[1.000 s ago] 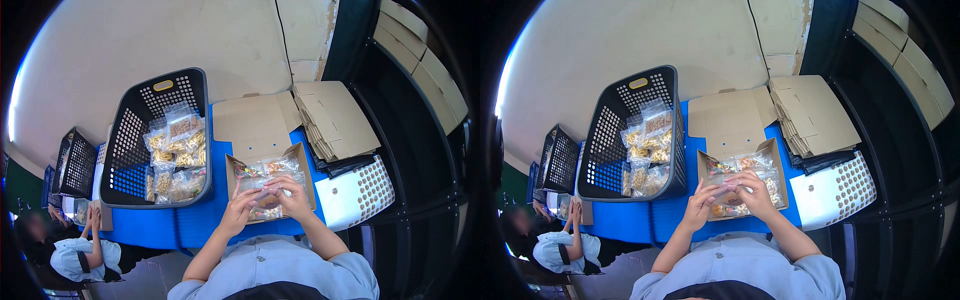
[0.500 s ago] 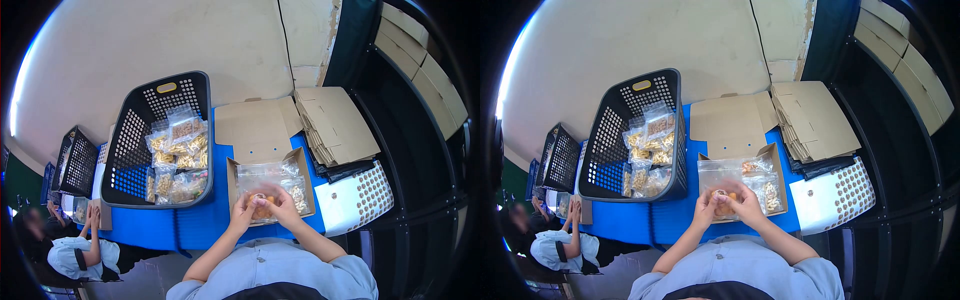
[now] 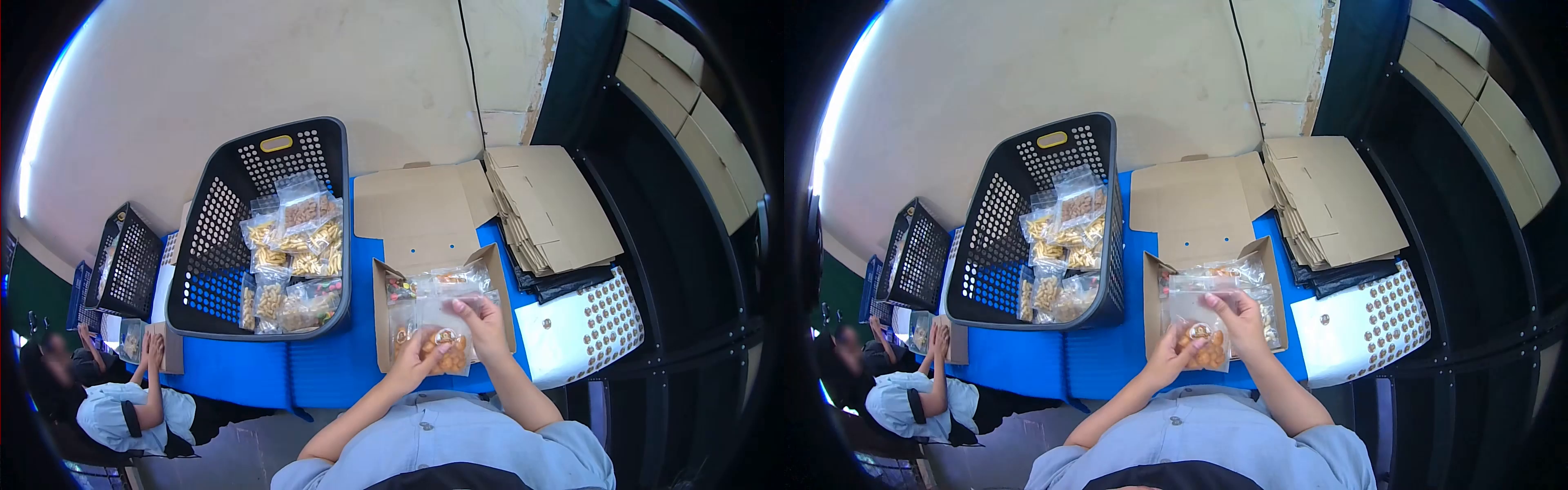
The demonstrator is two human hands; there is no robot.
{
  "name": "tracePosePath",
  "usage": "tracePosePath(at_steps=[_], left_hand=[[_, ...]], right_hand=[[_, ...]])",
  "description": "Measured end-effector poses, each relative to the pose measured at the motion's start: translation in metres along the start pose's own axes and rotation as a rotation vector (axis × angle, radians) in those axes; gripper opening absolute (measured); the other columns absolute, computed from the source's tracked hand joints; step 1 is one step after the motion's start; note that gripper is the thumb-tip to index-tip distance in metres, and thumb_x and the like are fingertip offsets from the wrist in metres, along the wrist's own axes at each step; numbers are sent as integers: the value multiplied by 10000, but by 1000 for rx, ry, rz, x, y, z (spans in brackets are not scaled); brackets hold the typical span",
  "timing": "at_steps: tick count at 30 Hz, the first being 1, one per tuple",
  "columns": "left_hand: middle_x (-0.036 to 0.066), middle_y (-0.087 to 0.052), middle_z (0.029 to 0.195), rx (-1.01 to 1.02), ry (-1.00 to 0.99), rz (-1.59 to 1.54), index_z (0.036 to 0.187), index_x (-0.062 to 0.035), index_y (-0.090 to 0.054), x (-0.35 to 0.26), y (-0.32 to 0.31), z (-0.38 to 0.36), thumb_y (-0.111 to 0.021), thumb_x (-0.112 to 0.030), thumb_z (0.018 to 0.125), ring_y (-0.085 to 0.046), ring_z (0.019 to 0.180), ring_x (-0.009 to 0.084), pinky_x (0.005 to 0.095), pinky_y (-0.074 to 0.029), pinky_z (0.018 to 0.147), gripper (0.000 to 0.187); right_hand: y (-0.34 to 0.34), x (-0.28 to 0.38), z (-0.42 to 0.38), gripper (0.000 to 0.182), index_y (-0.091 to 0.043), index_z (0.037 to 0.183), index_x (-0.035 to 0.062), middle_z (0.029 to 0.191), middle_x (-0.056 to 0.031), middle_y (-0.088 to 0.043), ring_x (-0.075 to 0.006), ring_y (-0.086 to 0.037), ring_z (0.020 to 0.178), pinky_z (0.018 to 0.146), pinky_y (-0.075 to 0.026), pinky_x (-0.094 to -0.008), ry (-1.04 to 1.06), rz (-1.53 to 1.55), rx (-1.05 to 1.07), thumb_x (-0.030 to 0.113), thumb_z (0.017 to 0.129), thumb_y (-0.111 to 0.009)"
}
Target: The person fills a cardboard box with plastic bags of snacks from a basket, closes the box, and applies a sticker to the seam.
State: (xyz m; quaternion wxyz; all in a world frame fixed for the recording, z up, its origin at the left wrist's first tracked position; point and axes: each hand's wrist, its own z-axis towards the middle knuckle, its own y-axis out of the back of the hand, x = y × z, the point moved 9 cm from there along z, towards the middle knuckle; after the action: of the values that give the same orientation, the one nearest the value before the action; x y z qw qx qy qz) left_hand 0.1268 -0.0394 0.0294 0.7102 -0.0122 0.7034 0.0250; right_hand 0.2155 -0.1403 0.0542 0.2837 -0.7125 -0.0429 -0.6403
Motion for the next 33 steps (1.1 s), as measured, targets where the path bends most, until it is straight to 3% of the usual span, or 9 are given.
tracePosePath(at_steps=[3, 7, 11, 13, 17, 22, 26, 30, 33], left_hand=[[103, -532, 1162, 51, -30, 28, 1267, -1, -394, 7, -9, 1, -638, -104, 892, -503, 1127, 167, 286, -444, 926, 459], [65, -593, 1046, -304, -90, -380, 1094, -25, -541, -11, 37, 2, -719, -98, 825, -573, 990, 130, 272, -488, 813, 331], [40, -681, 855, -255, -38, -144, 807, -5, -642, -11, 60, 7, -655, -63, 868, -613, 849, 84, 331, -385, 1034, 85], [92, -652, 1103, -25, -57, 16, 1069, 24, -626, -11, 56, 11, -602, -148, 926, -607, 970, 123, 297, -414, 967, 225], [159, -590, 1229, -117, -17, -190, 1163, 32, -573, -19, 62, 13, -505, -141, 969, -566, 1122, 178, 385, -349, 1072, 269], [175, -427, 1408, -39, -69, -112, 1448, 5, -236, -7, 63, 15, -528, -221, 962, -446, 1280, 272, 383, -297, 1093, 610], [88, -431, 1414, -136, -269, -126, 1421, -83, -338, -5, 28, 7, -659, -301, 880, -512, 1194, 224, 244, -514, 794, 666], [76, -496, 1362, -173, -89, -174, 1365, -79, -441, -11, 25, 4, -611, -316, 912, -526, 1178, 215, 267, -501, 857, 538], [73, -574, 1277, -85, 112, -194, 1292, -60, -524, 5, 21, 4, -510, -317, 969, -545, 1158, 210, 357, -362, 1050, 413]], right_hand=[[10, 4, 0, 207, -662, 988, -40, 876, -101, -696, -130, -642, 848, 792, -501, -285, 37, -80, -31, 135, 878, -657], [-7, -13, -11, 244, -662, 1023, -34, 929, -85, -681, -143, -645, 863, 764, -528, -280, -75, -215, 175, 182, 918, -616], [-24, -16, -18, 317, -639, 1096, -30, 1097, -113, -645, -160, -628, 927, 832, -514, -303, -254, -145, 349, 237, 978, -515], [-22, -14, -14, 348, -629, 1130, -29, 1085, -97, -654, -168, -603, 1009, 902, -464, -312, -116, -268, 452, 255, 989, -486], [-14, -25, -11, 361, -624, 1154, -16, 1090, -87, -660, -173, -577, 1060, 944, -422, -314, -209, -306, 428, 272, 989, -480], [-16, 20, -6, 322, -634, 1166, 24, 1111, -121, -650, -242, -564, 1087, 954, -414, -338, 216, -652, 174, 239, 940, -557], [-45, 24, -18, 402, -627, 1188, 41, 1207, -133, -581, -295, -526, 1079, 965, -395, -407, 407, -745, 211, 243, 843, -663], [-49, 31, -15, 399, -643, 1135, 48, 1135, -141, -593, -297, -527, 1081, 979, -387, -407, 447, -870, 200, 221, 784, -719], [-26, 43, -13, 288, -673, 986, 48, 1084, -122, -602, -288, -515, 1123, 985, -381, -394, 427, -704, -180, 166, 735, -750]])
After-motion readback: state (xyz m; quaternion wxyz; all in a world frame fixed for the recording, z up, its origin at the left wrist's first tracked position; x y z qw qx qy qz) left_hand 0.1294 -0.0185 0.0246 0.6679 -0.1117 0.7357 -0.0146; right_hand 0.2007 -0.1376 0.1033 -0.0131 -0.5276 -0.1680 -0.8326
